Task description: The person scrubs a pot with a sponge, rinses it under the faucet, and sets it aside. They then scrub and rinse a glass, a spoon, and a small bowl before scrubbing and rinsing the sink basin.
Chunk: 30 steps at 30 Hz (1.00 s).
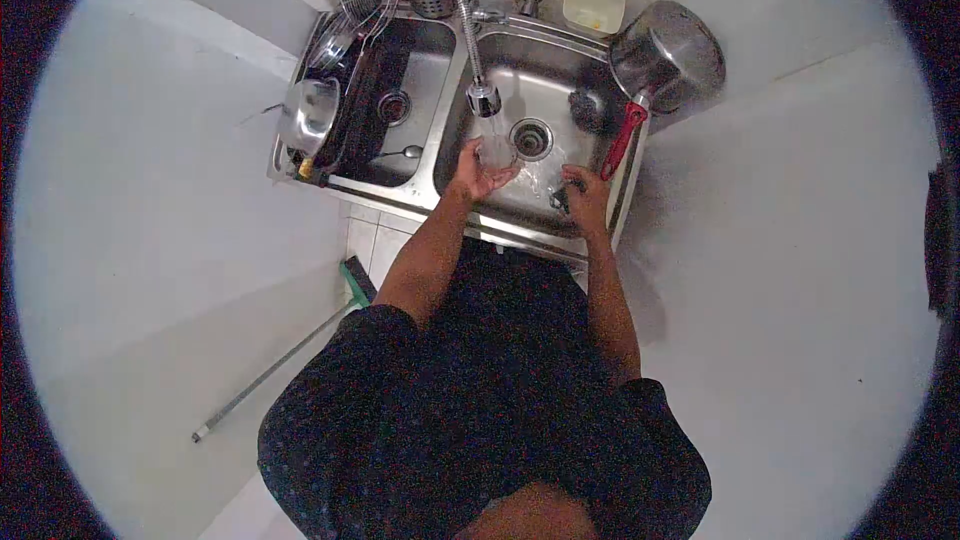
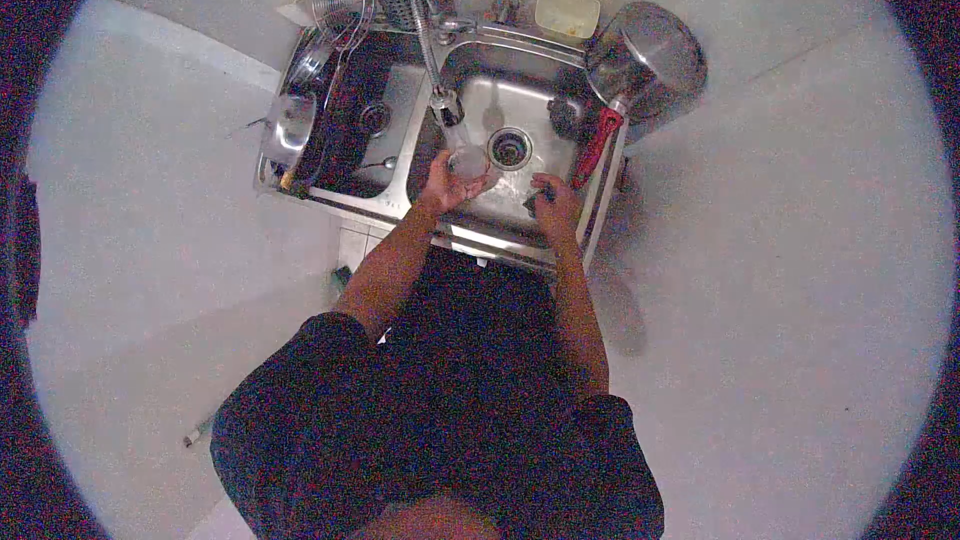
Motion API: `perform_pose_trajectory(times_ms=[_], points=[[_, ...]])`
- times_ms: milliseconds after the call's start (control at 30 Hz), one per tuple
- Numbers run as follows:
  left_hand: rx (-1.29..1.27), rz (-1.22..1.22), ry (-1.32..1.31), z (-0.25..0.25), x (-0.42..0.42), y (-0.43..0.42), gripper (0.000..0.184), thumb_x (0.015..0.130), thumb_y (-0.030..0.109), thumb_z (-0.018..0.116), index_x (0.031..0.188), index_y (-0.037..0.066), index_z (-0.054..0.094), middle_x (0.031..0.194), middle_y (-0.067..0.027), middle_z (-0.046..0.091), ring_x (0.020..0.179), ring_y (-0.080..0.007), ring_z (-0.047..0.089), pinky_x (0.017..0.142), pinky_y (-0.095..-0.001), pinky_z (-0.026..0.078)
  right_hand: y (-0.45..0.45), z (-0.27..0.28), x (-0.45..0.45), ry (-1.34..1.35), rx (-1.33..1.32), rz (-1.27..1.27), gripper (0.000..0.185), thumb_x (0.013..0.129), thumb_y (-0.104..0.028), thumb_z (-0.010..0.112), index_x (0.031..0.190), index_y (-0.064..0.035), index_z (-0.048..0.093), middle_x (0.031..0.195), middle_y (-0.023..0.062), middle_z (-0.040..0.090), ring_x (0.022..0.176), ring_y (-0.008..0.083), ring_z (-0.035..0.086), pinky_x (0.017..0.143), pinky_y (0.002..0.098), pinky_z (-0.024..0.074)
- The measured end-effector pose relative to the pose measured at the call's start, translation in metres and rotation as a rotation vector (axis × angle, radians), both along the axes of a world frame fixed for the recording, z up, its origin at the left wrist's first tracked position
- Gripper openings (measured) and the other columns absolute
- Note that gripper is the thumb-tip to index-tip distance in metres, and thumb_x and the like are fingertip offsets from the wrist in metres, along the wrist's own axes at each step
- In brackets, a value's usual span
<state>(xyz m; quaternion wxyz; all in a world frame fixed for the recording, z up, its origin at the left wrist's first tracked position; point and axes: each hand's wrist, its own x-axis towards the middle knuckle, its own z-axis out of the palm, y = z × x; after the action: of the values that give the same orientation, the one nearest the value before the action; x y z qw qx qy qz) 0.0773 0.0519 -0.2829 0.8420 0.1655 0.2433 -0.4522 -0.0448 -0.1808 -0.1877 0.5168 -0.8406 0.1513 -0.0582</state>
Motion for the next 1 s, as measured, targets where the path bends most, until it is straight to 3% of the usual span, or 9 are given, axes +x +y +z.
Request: perform_pose_trajectory(times_ms=[133, 367, 567, 633, 667, 767, 867, 933, 1000], points=[[0.035, -0.057, -0.007, -0.014, 0.002, 0.000, 0.060, 0.089, 0.038, 0.041, 0.133, -0.003, 0.036, 0.122, -0.0269, 0.050, 0.109, -0.0393, 0.055, 0.090, -0.0439, 0.050, 0.000, -0.007, -0.002, 0.012, 0.005, -0.027, 0.036, 0.072, 0.006, 0.056, 0.106, -0.0035, 0.065, 0.097, 0.0113, 0.068, 0.093, 0.0227, 0.064, 0.087, 0.0327, 0.0480], [0.230, -0.211, -0.160, 0.033, -0.004, -0.009, 0.059, 0.090, 0.046, 0.039, 0.134, 0.007, 0.039, 0.127, -0.0176, 0.051, 0.112, -0.0357, 0.054, 0.090, -0.0458, 0.050, 0.001, 0.000, -0.008, -0.044, 0.077, -0.039, 0.037, 0.072, 0.007, 0.054, 0.106, -0.0028, 0.064, 0.097, 0.0121, 0.067, 0.093, 0.0224, 0.063, 0.086, 0.0335, 0.0476], [0.202, -0.215, -0.106, -0.043, 0.015, 0.009, 0.054, 0.089, 0.046, 0.050, 0.130, 0.012, 0.045, 0.132, -0.0102, 0.050, 0.118, -0.0327, 0.050, 0.091, -0.0531, 0.047, 0.002, 0.013, -0.006, -0.011, 0.180, -0.085, 0.035, 0.073, 0.007, 0.053, 0.104, -0.0010, 0.064, 0.096, 0.0127, 0.067, 0.091, 0.0225, 0.064, 0.085, 0.0329, 0.0479], [0.582, -0.303, -0.262, -0.018, 0.012, 0.011, 0.052, 0.085, 0.043, 0.056, 0.125, 0.010, 0.050, 0.123, -0.0127, 0.056, 0.112, -0.0314, 0.055, 0.088, -0.0506, 0.049, 0.004, 0.027, -0.007, 0.045, 0.333, -0.117, 0.033, 0.073, 0.006, 0.052, 0.104, -0.0001, 0.064, 0.096, 0.0121, 0.067, 0.091, 0.0217, 0.063, 0.085, 0.0325, 0.0480], [0.770, -0.346, -0.340, -0.017, 0.012, 0.013, 0.051, 0.083, 0.041, 0.059, 0.122, 0.008, 0.053, 0.119, -0.0140, 0.059, 0.109, -0.0308, 0.058, 0.086, -0.0493, 0.050, 0.003, 0.023, -0.008, 0.023, 0.278, -0.104, 0.033, 0.073, 0.006, 0.052, 0.104, 0.0001, 0.063, 0.096, 0.0120, 0.067, 0.091, 0.0215, 0.063, 0.085, 0.0323, 0.0480], [1.608, -0.465, -1.066, -0.006, 0.024, 0.014, 0.051, 0.074, 0.036, 0.068, 0.112, 0.004, 0.059, 0.101, -0.0170, 0.066, 0.094, -0.0312, 0.065, 0.083, -0.0442, 0.051, 0.002, 0.015, -0.006, -0.013, 0.200, -0.071, 0.031, 0.074, 0.005, 0.052, 0.103, 0.0004, 0.063, 0.096, 0.0115, 0.067, 0.092, 0.0208, 0.063, 0.085, 0.0320, 0.0479], [1.697, -0.417, -1.324, 0.026, 0.026, 0.017, 0.050, 0.068, 0.034, 0.072, 0.105, 0.002, 0.062, 0.086, -0.0190, 0.068, 0.083, -0.0326, 0.067, 0.079, -0.0414, 0.052, 0.004, 0.010, -0.005, -0.019, 0.214, -0.062, 0.028, 0.077, 0.003, 0.054, 0.102, -0.0003, 0.064, 0.096, 0.0107, 0.067, 0.092, 0.0205, 0.063, 0.086, 0.0321, 0.0476], [1.646, -0.376, -1.250, 0.068, 0.022, 0.010, 0.048, 0.069, 0.033, 0.071, 0.104, 0.001, 0.063, 0.090, -0.0198, 0.067, 0.087, -0.0309, 0.067, 0.079, -0.0410, 0.052, -0.003, -0.023, -0.003, -0.083, 0.126, -0.027, 0.025, 0.079, 0.001, 0.056, 0.102, -0.0013, 0.065, 0.096, 0.0101, 0.067, 0.092, 0.0205, 0.063, 0.086, 0.0324, 0.0474], [1.604, -0.347, -1.177, 0.073, 0.022, 0.010, 0.049, 0.072, 0.034, 0.069, 0.108, 0.001, 0.061, 0.094, -0.0201, 0.067, 0.090, -0.0305, 0.066, 0.079, -0.0413, 0.052, 0.000, -0.015, -0.003, -0.076, 0.098, -0.043, 0.024, 0.080, 0.000, 0.057, 0.102, -0.0022, 0.065, 0.096, 0.0100, 0.067, 0.092, 0.0209, 0.063, 0.086, 0.0329, 0.0472]])
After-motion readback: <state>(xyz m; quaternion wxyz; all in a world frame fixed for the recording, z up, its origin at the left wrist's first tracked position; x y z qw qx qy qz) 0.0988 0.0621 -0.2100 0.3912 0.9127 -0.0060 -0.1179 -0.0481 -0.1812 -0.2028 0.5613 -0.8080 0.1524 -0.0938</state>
